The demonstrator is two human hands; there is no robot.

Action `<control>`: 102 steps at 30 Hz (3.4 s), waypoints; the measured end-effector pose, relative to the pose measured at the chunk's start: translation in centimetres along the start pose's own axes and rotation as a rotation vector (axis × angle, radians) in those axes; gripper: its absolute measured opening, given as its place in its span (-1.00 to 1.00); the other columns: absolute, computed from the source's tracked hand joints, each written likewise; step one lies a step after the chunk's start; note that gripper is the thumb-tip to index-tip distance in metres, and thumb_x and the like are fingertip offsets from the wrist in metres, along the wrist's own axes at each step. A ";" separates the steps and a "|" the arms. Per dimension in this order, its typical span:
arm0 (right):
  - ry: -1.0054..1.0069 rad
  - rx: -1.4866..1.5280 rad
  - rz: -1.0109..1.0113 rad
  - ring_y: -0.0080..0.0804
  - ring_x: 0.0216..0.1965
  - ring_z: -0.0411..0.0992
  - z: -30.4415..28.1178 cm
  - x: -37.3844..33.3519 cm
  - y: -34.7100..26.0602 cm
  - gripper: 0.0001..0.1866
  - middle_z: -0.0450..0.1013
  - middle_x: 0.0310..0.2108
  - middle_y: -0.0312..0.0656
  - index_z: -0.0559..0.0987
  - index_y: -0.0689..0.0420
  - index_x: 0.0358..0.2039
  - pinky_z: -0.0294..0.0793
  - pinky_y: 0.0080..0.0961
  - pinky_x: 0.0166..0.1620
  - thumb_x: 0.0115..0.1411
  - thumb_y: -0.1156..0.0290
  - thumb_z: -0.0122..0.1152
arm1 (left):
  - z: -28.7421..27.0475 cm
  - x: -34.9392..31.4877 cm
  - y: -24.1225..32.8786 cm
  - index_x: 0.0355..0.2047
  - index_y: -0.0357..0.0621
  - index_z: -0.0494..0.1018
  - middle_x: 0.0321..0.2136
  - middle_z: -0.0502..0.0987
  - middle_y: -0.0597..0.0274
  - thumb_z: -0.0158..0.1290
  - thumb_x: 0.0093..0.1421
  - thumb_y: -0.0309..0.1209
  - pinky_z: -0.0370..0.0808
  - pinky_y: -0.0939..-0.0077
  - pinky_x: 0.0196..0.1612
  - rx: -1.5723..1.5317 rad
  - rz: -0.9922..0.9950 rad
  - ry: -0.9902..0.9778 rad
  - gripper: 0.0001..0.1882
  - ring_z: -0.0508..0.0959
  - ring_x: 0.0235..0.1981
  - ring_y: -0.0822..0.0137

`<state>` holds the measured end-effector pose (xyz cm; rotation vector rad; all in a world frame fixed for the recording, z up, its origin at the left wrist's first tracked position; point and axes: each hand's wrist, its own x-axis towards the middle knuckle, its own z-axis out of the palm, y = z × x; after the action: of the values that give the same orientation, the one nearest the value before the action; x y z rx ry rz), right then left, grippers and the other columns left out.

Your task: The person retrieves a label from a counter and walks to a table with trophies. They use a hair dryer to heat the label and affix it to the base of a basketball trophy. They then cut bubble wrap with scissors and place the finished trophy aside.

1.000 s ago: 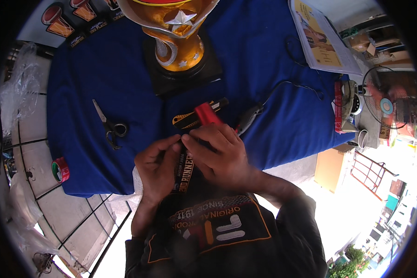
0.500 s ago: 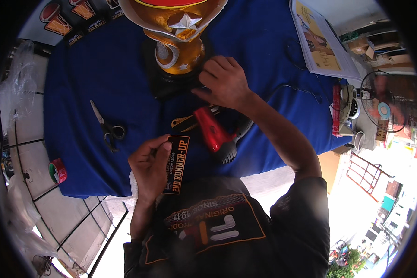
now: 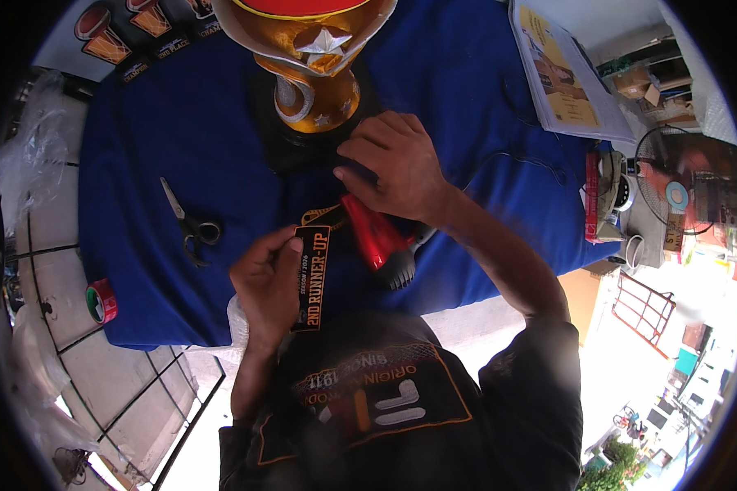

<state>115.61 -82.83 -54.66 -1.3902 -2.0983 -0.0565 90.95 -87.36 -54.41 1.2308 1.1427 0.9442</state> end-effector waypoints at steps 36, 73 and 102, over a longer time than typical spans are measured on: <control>0.017 0.263 0.149 -0.20 -0.18 0.52 -2.3 -4.1 -9.6 -0.53 0.50 -0.14 -0.09 0.62 0.25 -0.07 0.55 -0.33 -0.20 -0.08 0.61 0.46 | 1.4 0.1 0.8 -0.08 -0.42 0.58 -0.27 0.66 0.15 0.06 0.32 -0.67 0.52 0.67 -0.14 -0.057 0.034 -0.194 -0.81 0.58 -0.24 0.55; -0.003 0.376 0.146 -0.22 -0.22 0.46 -2.6 -3.9 -9.5 -0.74 0.43 -0.14 -0.12 0.53 0.15 -0.27 0.50 -0.38 -0.23 0.01 0.68 0.33 | -0.2 1.8 -0.4 -0.21 -0.30 0.47 -0.27 0.64 0.20 0.06 0.34 -0.51 0.50 0.65 -0.10 -0.649 -0.362 -0.283 -0.90 0.58 -0.21 0.54; 0.137 1.157 0.564 -0.67 -0.24 0.42 0.4 -4.8 2.0 -0.82 0.48 -0.28 -0.32 0.47 0.19 -0.18 0.42 -0.64 -0.15 0.25 0.66 0.23 | -0.9 7.1 -4.9 -0.32 -0.25 0.52 -0.24 0.45 0.15 0.22 0.18 -0.57 0.44 0.48 -0.16 0.130 0.381 0.060 -0.91 0.48 -0.23 0.36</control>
<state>118.34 -85.77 -57.98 -1.0749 -1.1359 1.0680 91.21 -80.90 -60.15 1.5708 1.0473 1.2106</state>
